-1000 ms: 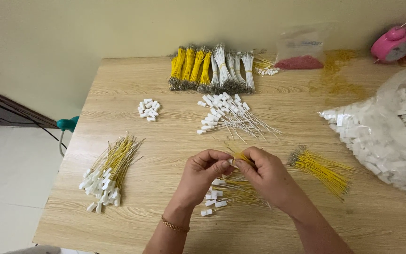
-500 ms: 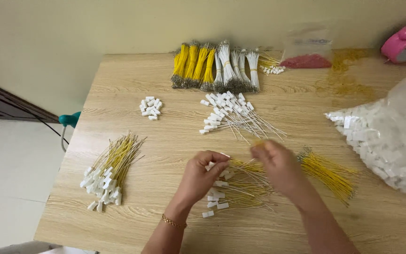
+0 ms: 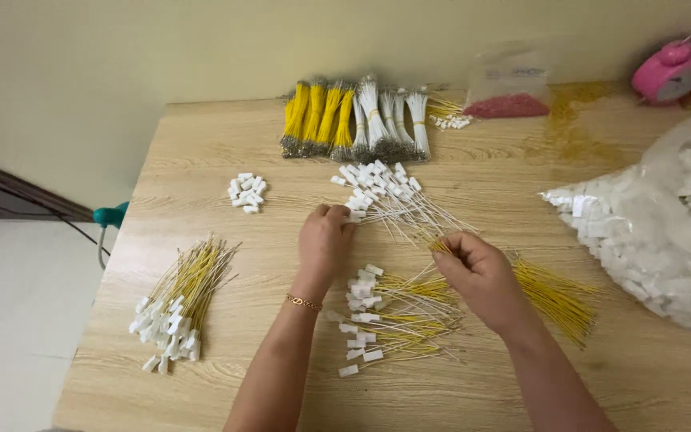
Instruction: Attaching small white plastic connector heads onto the ends of thin yellow and white wires at a workbench.
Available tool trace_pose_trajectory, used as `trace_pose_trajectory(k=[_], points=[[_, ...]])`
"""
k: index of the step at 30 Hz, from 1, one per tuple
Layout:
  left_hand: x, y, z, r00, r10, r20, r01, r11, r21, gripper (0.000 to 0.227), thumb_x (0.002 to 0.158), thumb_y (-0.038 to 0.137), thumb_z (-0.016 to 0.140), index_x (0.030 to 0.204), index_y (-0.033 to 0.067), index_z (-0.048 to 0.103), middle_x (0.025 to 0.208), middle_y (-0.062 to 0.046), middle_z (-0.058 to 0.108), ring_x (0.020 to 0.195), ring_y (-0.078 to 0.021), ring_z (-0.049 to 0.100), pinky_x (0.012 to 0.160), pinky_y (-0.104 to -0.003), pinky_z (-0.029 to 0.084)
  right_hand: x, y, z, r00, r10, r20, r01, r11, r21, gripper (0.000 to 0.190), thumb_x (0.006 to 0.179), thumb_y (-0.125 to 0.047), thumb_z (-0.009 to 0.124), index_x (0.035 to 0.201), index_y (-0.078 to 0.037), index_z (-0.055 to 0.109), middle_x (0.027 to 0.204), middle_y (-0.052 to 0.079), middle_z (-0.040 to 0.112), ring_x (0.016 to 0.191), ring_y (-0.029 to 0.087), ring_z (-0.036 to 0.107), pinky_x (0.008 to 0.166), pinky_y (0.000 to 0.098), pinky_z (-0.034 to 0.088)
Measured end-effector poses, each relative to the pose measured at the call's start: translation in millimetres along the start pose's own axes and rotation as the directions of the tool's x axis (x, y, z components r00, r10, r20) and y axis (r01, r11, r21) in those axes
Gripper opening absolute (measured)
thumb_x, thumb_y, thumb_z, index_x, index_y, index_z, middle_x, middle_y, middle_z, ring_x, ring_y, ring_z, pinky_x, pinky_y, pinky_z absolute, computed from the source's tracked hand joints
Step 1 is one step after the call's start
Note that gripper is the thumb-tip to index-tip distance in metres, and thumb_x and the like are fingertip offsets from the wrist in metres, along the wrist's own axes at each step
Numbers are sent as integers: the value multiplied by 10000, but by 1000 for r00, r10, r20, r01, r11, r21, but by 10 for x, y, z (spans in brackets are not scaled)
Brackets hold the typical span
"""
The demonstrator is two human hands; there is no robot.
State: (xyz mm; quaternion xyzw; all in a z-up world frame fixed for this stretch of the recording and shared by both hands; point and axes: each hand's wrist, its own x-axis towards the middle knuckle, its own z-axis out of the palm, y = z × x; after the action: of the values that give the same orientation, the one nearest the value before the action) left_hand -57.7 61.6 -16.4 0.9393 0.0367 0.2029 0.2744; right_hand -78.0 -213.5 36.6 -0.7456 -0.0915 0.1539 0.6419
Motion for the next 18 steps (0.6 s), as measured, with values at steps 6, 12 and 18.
trace_pose_trajectory(k=[6,12,18], points=[[-32,214,-272,991,76,-106,-79,997,-23,230,813,131,809,1028,70,756,935,-114,706,805,-300,692,709,-413,562,25,29,51,1000,30,-9,-29,997,64,144,954,-148,681,1015,-26,728,754,-45,570,631,53,458,550,235,401],[-219,646,-722,985,13,-171,-29,995,-93,147,909,141,784,1041,79,765,877,-98,716,721,-221,689,633,-342,545,-36,-97,112,1000,-14,3,14,998,61,129,949,-144,692,1012,-37,725,781,-33,607,665,52,495,586,224,438],[-506,711,-643,975,-216,55,217,865,-452,152,952,118,711,1094,63,720,913,-35,743,742,-97,688,638,-233,594,-103,-153,180,997,82,1,-82,991,109,142,944,-151,696,1015,-31,723,760,-15,602,609,75,467,523,242,404]])
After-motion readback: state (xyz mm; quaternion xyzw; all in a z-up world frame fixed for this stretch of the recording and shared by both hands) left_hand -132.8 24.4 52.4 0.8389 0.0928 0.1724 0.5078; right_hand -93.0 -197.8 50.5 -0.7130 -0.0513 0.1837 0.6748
